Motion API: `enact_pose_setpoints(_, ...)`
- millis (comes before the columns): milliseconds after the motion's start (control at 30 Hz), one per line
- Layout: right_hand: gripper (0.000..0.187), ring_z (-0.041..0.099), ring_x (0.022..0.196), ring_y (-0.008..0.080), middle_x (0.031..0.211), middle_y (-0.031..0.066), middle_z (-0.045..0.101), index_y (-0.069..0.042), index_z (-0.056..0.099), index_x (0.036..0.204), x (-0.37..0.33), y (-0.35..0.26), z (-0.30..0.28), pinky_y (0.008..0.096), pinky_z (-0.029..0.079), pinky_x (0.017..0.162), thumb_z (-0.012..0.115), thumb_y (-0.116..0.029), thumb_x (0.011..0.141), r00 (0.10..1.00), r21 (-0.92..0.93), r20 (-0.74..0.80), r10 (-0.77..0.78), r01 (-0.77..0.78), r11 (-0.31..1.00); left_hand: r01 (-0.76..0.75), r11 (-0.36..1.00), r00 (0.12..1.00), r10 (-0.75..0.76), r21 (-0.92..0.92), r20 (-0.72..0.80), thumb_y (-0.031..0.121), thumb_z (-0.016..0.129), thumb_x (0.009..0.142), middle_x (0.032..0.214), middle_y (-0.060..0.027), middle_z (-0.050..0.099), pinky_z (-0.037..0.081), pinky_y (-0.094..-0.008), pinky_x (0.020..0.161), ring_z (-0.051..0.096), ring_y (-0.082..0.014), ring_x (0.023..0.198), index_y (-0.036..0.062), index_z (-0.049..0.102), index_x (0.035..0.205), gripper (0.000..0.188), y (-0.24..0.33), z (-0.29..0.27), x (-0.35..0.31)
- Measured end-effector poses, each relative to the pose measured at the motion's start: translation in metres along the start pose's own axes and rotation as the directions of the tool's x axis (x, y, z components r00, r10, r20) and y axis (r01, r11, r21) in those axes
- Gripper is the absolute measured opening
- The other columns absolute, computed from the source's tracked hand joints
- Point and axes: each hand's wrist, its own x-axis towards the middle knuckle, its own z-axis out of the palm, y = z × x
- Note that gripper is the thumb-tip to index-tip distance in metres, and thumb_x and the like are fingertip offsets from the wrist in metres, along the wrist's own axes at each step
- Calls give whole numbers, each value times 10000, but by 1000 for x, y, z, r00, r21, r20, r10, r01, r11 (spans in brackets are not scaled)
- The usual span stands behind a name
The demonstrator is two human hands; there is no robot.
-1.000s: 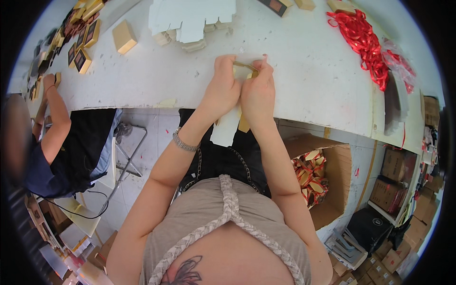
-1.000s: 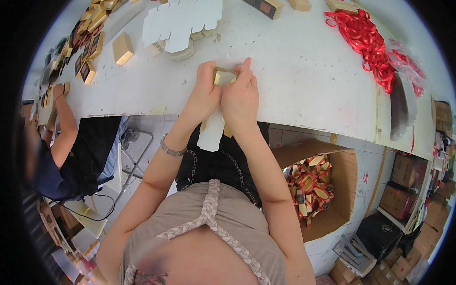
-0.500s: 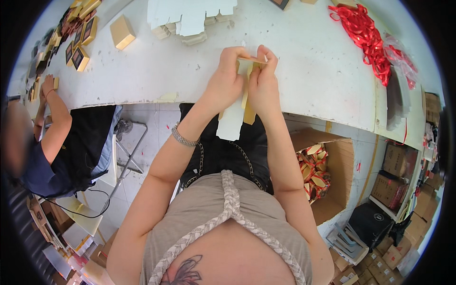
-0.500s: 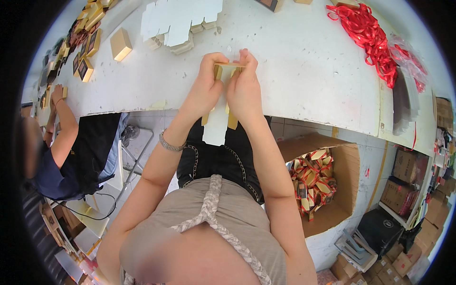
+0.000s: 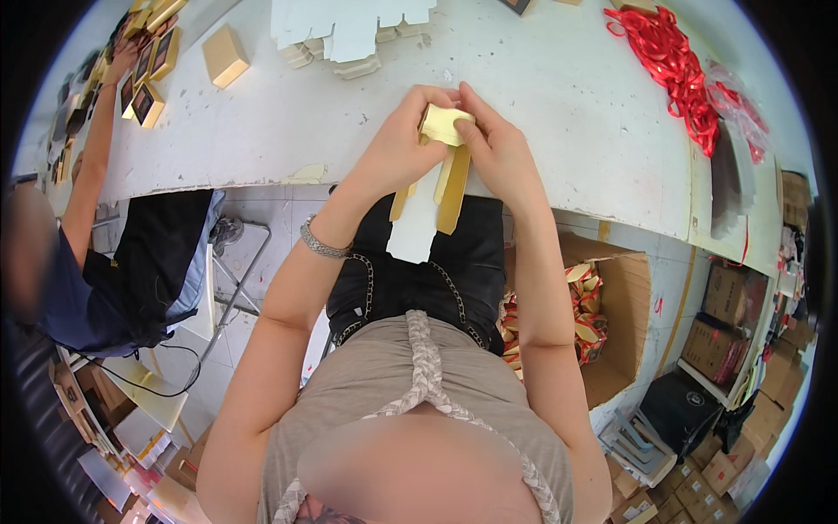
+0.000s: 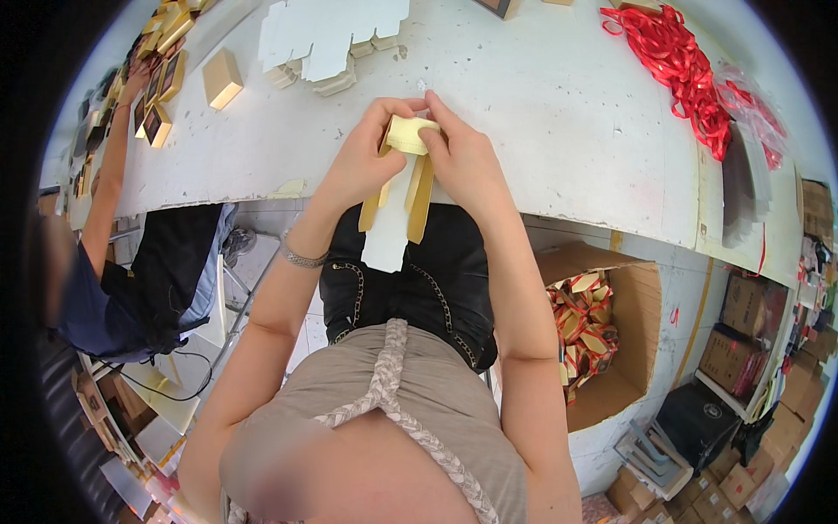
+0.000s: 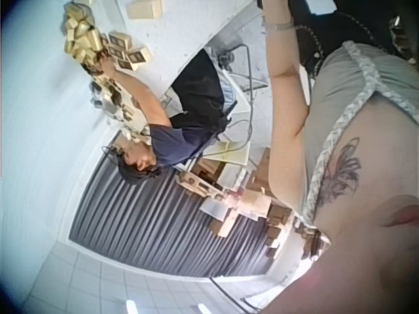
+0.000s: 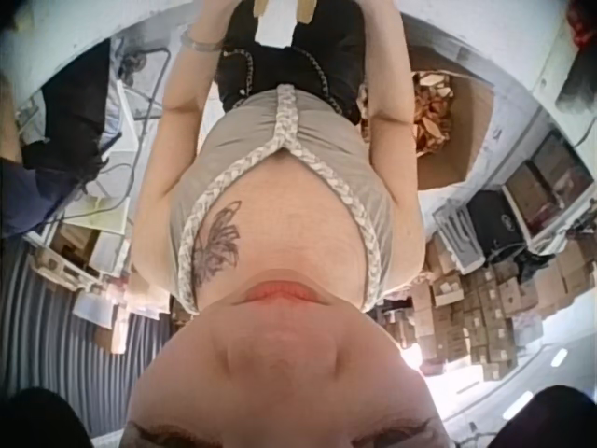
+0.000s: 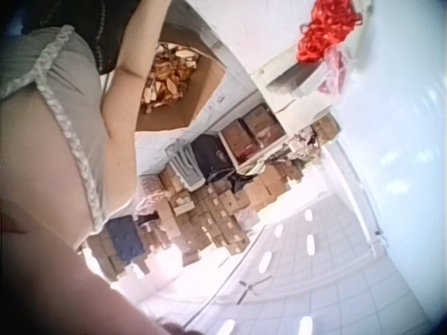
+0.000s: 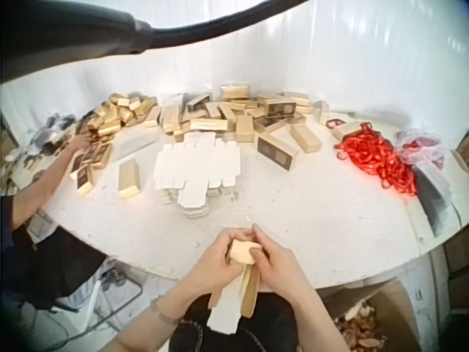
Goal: The person repeatedly picks up small rectangular cardboard pieces and white foam inserts from a table, inserts the foam into the cardboard, and folds the cardboard into small boxes. The person places the finished boxes into a cardboard box on the floor.
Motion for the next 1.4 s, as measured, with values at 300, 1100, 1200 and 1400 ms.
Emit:
enact_pose_setpoints(300, 133, 531, 651, 226, 660, 62, 605, -81, 599, 740, 8, -3, 14, 326, 411, 637, 654, -41, 625, 873, -836, 88, -480, 327, 442, -228, 340, 973, 42, 912, 228, 95, 615, 752, 741, -61, 617, 489, -353, 665, 583, -225, 818, 116, 605, 940, 189, 24, -24, 20)
enact_pose_setpoints(1100, 196, 461, 1199, 277, 1214, 165, 555, -119, 675, 914, -29, -3, -4, 450, 318, 1018, 612, -102, 729, 724, -761, 278, -631, 567, 315, -1, 534, 961, -233, 845, 149, 48, 490, 814, 1094, -178, 585, 481, -386, 823, 589, -304, 987, 35, 468, 1216, 402, 45, -30, 4)
enact_pose_setpoints(1200, 377, 428, 1227, 311, 1288, 219, 495, -79, 571, 1200, -23, 18, 4, 437, 338, 1010, 553, -66, 823, 867, -463, -158, -474, 359, 811, 103, 937, 991, -69, 334, -112, 16, 439, 833, 1218, -190, 508, 429, -371, 927, 531, -297, 1113, -10, 364, 1310, 484, -1, -17, 0)
enact_pose_setpoints(1400, 467, 588, 930, 238, 1250, 199, 504, -14, 371, 1334, -8, 8, 25, 330, 463, 820, 450, -52, 875, 969, 222, -240, -61, 116, 968, -103, 965, 979, 140, 239, -145, -50, 353, 802, 1344, -177, 386, 260, -348, 1079, 347, -273, 1292, -27, 293, 1353, 555, 0, 10, -6)
